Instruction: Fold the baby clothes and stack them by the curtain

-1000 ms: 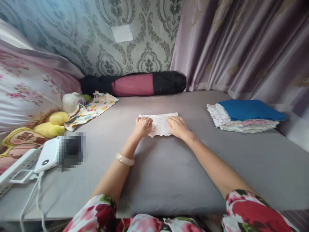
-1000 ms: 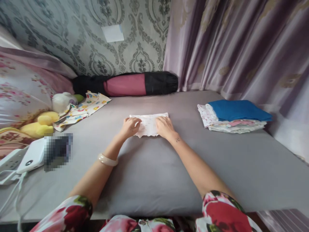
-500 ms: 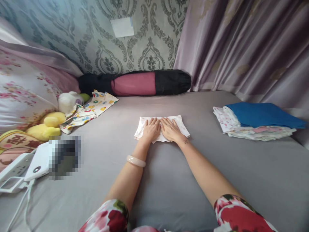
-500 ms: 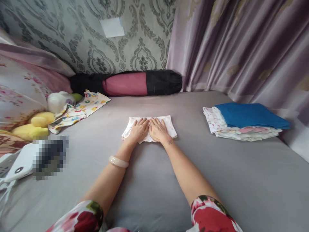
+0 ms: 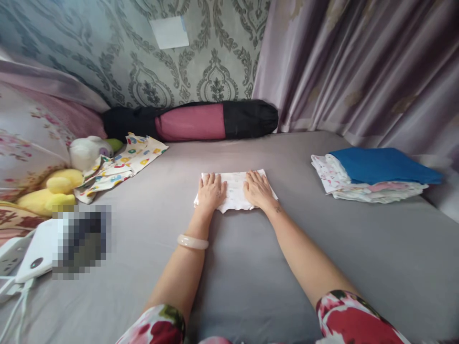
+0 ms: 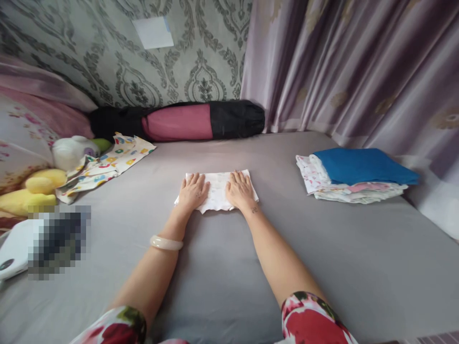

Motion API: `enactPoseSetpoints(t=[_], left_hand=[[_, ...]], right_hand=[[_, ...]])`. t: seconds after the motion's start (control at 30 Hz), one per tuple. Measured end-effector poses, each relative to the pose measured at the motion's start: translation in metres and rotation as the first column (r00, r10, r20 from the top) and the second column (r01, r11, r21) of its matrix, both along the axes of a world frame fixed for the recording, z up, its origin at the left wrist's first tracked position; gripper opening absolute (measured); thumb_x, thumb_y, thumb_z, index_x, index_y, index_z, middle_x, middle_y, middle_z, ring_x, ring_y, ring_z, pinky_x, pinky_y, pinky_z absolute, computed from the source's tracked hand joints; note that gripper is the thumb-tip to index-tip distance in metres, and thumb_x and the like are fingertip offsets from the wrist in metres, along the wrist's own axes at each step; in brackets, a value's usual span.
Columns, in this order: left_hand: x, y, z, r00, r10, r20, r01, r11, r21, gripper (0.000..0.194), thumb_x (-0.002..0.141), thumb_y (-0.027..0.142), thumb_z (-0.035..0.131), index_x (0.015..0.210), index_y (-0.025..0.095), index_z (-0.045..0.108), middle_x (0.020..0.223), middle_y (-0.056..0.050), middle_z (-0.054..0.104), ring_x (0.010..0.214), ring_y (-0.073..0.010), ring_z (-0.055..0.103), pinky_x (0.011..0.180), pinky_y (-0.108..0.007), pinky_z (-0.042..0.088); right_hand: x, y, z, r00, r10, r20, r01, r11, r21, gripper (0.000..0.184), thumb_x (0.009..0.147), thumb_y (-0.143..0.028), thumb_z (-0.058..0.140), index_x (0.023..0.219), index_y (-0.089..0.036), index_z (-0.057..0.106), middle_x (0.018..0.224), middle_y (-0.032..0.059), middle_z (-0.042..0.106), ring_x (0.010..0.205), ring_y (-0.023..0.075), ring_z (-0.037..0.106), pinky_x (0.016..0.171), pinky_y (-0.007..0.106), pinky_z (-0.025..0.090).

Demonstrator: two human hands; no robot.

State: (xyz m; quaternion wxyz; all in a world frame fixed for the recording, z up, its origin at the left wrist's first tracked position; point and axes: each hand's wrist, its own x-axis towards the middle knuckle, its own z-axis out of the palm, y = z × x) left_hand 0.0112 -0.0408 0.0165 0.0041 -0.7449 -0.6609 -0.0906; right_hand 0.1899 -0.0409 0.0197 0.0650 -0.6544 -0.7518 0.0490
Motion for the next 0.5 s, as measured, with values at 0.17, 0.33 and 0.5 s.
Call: enactPoseSetpoints(t=[0.17, 0.33, 0.5], left_hand=[[-0.007, 0.001, -0.003, 0.998, 0.049, 0.026, -0.047, 0.998, -0.044, 0.058, 0.099, 0.044, 0.023, 0.143, 0.011, 0.042, 0.153, -0.015, 0.037, 0.145, -0.0294, 0.027, 0.117, -0.051, 0.023], [-0.019, 0.001, -0.006, 0.996, 0.081, 0.035, -0.08, 0.996, -0.038, 0.059, 0.1, 0.042, 0.019, 0.144, 0.011, 0.041, 0.154, -0.013, 0.037, 0.145, -0.0297, 0.026, 0.117, -0.052, 0.023], [-0.032, 0.002, -0.005, 0.998, 0.056, 0.043, -0.054, 0.997, -0.056, 0.055, 0.1, 0.04, 0.02, 0.144, 0.016, 0.041, 0.155, -0.009, 0.035, 0.146, -0.0292, 0.025, 0.117, -0.053, 0.023]], right_hand=[[0.007, 0.001, 0.001, 0.996, -0.091, 0.001, 0.091, 0.995, -0.031, 0.058, 0.099, -0.032, 0.021, 0.149, -0.006, 0.033, 0.158, 0.0118, 0.028, 0.146, 0.0243, 0.021, 0.119, 0.046, 0.014], [0.013, 0.002, 0.0, 0.993, -0.117, 0.011, 0.117, 0.993, -0.03, 0.059, 0.099, -0.033, 0.02, 0.149, -0.005, 0.032, 0.158, 0.0128, 0.026, 0.147, 0.025, 0.019, 0.119, 0.046, 0.014], [0.021, 0.003, 0.0, 0.988, -0.155, 0.015, 0.155, 0.988, -0.016, 0.061, 0.099, -0.035, 0.02, 0.149, -0.002, 0.031, 0.158, 0.0161, 0.027, 0.145, 0.0278, 0.024, 0.118, 0.046, 0.016]])
